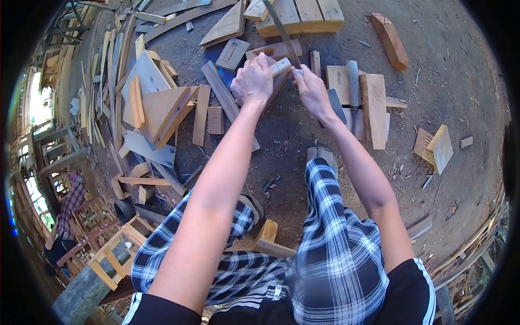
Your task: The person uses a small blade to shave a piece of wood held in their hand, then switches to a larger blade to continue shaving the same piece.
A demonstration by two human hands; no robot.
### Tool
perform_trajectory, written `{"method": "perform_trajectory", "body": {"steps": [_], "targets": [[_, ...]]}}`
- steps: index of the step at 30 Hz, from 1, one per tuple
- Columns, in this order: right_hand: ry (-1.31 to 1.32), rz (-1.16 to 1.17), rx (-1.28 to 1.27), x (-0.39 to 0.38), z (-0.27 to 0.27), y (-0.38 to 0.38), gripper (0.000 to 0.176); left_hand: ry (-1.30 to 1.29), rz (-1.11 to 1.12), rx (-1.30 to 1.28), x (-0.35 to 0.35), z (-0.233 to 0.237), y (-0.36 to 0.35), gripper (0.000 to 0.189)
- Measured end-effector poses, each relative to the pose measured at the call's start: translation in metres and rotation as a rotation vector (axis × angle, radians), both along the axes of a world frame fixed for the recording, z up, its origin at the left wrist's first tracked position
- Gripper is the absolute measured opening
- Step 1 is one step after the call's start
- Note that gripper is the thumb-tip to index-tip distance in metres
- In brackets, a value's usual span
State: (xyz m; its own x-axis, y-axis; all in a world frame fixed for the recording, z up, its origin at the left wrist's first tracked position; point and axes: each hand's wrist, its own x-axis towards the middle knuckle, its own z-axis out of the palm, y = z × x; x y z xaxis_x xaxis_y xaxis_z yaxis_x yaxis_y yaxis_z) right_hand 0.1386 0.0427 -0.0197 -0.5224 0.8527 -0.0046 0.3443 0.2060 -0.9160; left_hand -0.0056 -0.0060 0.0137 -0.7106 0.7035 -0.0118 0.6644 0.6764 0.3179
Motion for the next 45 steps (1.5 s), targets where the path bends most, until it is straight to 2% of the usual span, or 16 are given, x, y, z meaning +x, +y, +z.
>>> {"method": "perform_trajectory", "body": {"steps": [3,4,6,8,9,10,13,23,26,28,29,32,40,41,44,45], "targets": [[0.047,0.089,-0.175,-0.001,-0.004,0.002,0.029,-0.173,-0.080,0.114,-0.015,0.004,-0.006,0.066],[0.038,0.080,-0.176,0.001,-0.003,0.002,0.029,-0.287,-0.122,0.159,-0.023,0.005,-0.009,0.072],[0.011,0.077,-0.157,0.002,-0.002,0.000,0.032,-0.316,-0.226,0.189,-0.032,0.004,-0.021,0.076],[0.004,0.084,-0.143,-0.001,-0.003,-0.001,0.033,-0.023,-0.362,-0.034,-0.024,0.022,-0.042,0.091],[0.010,0.084,-0.133,-0.003,-0.003,-0.003,0.033,0.039,-0.427,-0.134,-0.022,0.026,-0.051,0.102],[0.015,0.084,-0.125,-0.004,-0.004,-0.004,0.033,0.039,-0.423,-0.133,-0.020,0.028,-0.056,0.102],[0.078,0.109,-0.166,-0.010,-0.002,-0.011,0.033,-0.096,-0.308,-0.251,-0.013,0.034,-0.059,0.102],[0.048,0.144,-0.161,-0.015,0.000,-0.012,0.035,-0.031,-0.318,-0.288,-0.020,0.034,-0.059,0.096],[-0.043,-0.009,-0.107,-0.003,0.015,-0.022,0.033,-0.110,-0.304,-0.255,-0.022,0.031,-0.060,0.086],[-0.041,-0.007,-0.328,0.009,0.036,-0.023,0.038,-0.102,-0.353,-0.180,-0.027,0.021,-0.059,0.073],[-0.130,-0.021,-0.151,0.010,0.025,-0.025,0.036,-0.099,-0.352,-0.182,-0.029,0.015,-0.058,0.073],[-0.175,0.024,-0.072,0.014,0.030,-0.030,0.032,-0.013,-0.389,-0.126,-0.023,0.009,-0.047,0.067],[-0.212,0.122,0.116,0.020,0.036,-0.036,0.027,-0.117,-0.261,-0.178,-0.024,0.023,-0.040,0.065],[-0.257,0.141,0.153,0.019,0.040,-0.036,0.026,-0.159,-0.212,-0.081,-0.030,0.019,-0.036,0.062],[-0.371,0.156,0.279,0.019,0.046,-0.038,0.024,-0.183,-0.117,-0.081,-0.034,0.020,-0.020,0.058],[-0.372,0.154,0.282,0.018,0.045,-0.038,0.024,-0.072,-0.065,-0.038,-0.025,0.021,-0.015,0.053]]}}
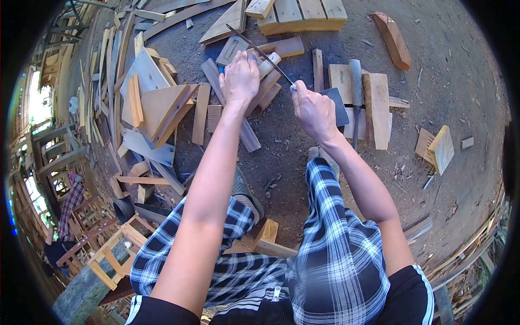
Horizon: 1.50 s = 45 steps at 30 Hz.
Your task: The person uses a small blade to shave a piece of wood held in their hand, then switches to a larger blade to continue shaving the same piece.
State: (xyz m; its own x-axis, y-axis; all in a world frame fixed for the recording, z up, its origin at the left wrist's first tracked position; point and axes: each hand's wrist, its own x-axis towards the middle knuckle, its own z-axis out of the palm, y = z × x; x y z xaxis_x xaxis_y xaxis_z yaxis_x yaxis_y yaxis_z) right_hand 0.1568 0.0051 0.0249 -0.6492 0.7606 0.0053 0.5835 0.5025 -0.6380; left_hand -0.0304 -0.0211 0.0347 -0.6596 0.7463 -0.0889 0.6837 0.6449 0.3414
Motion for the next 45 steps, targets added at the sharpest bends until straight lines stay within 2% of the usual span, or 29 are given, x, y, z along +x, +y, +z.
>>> {"method": "perform_trajectory", "body": {"steps": [1,3,4,11,18,22,25,29,31,34,40,45], "targets": [[-0.021,0.014,0.039,0.000,-0.003,-0.001,0.022,-0.002,-0.003,0.002,0.007,0.001,0.003,0.053],[-0.047,0.026,0.076,0.000,-0.005,0.000,0.020,-0.094,0.182,-0.176,0.019,0.008,0.005,0.048],[-0.083,0.042,0.108,0.000,-0.003,0.001,0.019,0.090,0.137,-0.061,0.020,-0.004,0.002,0.047],[-0.147,0.094,0.163,0.004,0.004,0.000,0.015,0.113,0.187,-0.080,0.023,-0.004,0.005,0.043],[-0.182,0.134,0.101,0.040,0.014,-0.005,0.014,0.131,0.183,-0.036,0.023,-0.012,0.005,0.041],[-0.225,0.124,0.080,0.009,0.013,0.008,0.012,0.141,0.153,-0.038,0.018,-0.018,0.005,0.044],[-0.109,0.125,0.192,-0.018,-0.003,0.011,0.010,0.133,0.160,-0.032,0.017,-0.021,0.004,0.044],[-0.140,0.120,0.112,0.018,0.004,-0.002,0.012,0.233,0.161,0.045,0.018,-0.031,0.005,0.037],[-0.225,0.096,0.019,0.051,0.013,-0.018,0.013,0.217,0.149,0.041,0.016,-0.032,0.004,0.038],[-0.299,0.096,0.022,0.062,0.025,-0.023,0.010,0.194,0.129,0.027,0.019,-0.028,0.001,0.038],[-0.118,0.093,0.124,-0.023,-0.007,0.011,0.014,0.189,0.122,0.004,0.016,-0.028,0.002,0.037],[-0.195,0.092,0.061,0.049,0.007,-0.024,0.011,0.163,0.156,0.012,0.019,-0.020,0.003,0.037]]}}
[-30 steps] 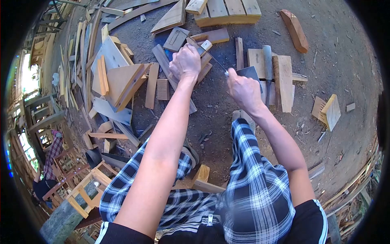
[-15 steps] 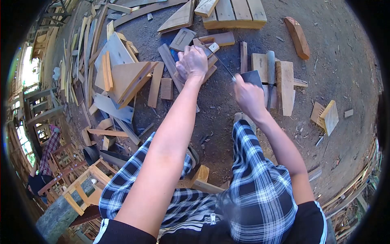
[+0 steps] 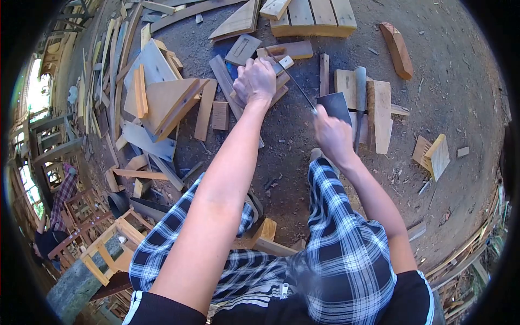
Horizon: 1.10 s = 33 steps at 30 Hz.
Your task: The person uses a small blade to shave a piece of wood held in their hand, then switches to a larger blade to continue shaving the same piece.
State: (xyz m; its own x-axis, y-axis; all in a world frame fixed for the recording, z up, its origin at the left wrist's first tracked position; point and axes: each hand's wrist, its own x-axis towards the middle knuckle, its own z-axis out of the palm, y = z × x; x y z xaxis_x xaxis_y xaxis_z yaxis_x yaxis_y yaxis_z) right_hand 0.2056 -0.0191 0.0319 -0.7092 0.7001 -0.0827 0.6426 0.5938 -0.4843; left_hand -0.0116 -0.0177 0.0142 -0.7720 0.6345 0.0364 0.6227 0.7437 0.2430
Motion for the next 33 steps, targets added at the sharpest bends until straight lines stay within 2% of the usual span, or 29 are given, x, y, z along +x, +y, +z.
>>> {"method": "perform_trajectory", "body": {"steps": [4,7,11,14,18,25,33], "targets": [[-0.073,-0.027,-0.093,0.014,0.008,-0.002,0.013,0.018,-0.049,0.018,-0.001,-0.003,-0.002,0.038],[0.000,-0.012,-0.025,-0.022,-0.008,0.016,0.014,0.017,-0.028,0.066,-0.004,-0.004,0.001,0.039],[0.079,-0.016,0.066,-0.054,-0.017,0.023,0.012,0.004,-0.013,0.003,-0.001,0.000,0.000,0.040],[0.118,-0.018,0.007,-0.023,-0.010,0.010,0.012,0.006,0.002,0.016,-0.003,-0.001,0.002,0.041],[-0.102,-0.015,-0.104,0.015,0.003,-0.007,0.016,0.013,0.015,0.046,-0.003,-0.005,0.001,0.042],[0.078,0.004,0.043,-0.068,-0.015,0.032,0.011,0.021,0.006,0.020,-0.002,-0.003,-0.001,0.042],[-0.036,-0.004,-0.048,0.004,-0.002,-0.007,0.011,0.006,-0.008,0.058,-0.006,-0.005,0.000,0.041]]}}
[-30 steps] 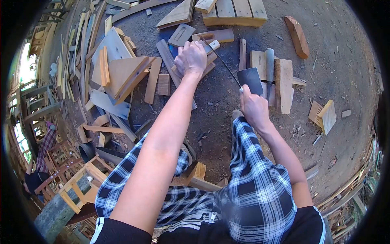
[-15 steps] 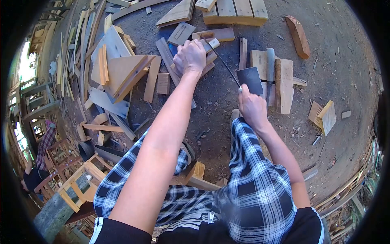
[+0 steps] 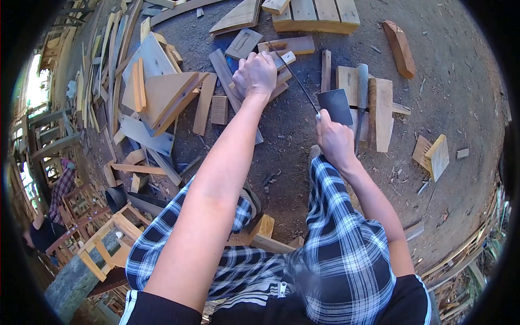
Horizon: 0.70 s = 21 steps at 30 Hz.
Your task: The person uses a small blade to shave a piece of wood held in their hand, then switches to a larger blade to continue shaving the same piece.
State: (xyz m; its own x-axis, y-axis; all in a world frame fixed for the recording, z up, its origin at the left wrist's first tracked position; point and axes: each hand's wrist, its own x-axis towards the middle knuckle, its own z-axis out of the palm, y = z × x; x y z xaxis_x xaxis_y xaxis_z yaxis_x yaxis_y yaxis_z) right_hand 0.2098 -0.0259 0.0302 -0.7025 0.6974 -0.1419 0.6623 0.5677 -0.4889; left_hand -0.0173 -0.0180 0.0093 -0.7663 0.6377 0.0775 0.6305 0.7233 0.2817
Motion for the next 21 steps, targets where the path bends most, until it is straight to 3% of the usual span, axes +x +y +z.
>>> {"method": "perform_trajectory", "body": {"steps": [8,13,21], "targets": [[0.139,0.000,0.149,-0.087,-0.021,0.043,0.014,0.003,0.007,-0.090,0.003,0.006,0.002,0.038],[0.098,0.007,0.055,-0.065,-0.005,0.032,0.013,0.071,-0.149,-0.094,0.001,0.002,0.001,0.038],[0.103,-0.003,0.136,-0.068,-0.022,0.031,0.012,0.029,-0.038,-0.051,0.006,0.005,0.003,0.039]]}}
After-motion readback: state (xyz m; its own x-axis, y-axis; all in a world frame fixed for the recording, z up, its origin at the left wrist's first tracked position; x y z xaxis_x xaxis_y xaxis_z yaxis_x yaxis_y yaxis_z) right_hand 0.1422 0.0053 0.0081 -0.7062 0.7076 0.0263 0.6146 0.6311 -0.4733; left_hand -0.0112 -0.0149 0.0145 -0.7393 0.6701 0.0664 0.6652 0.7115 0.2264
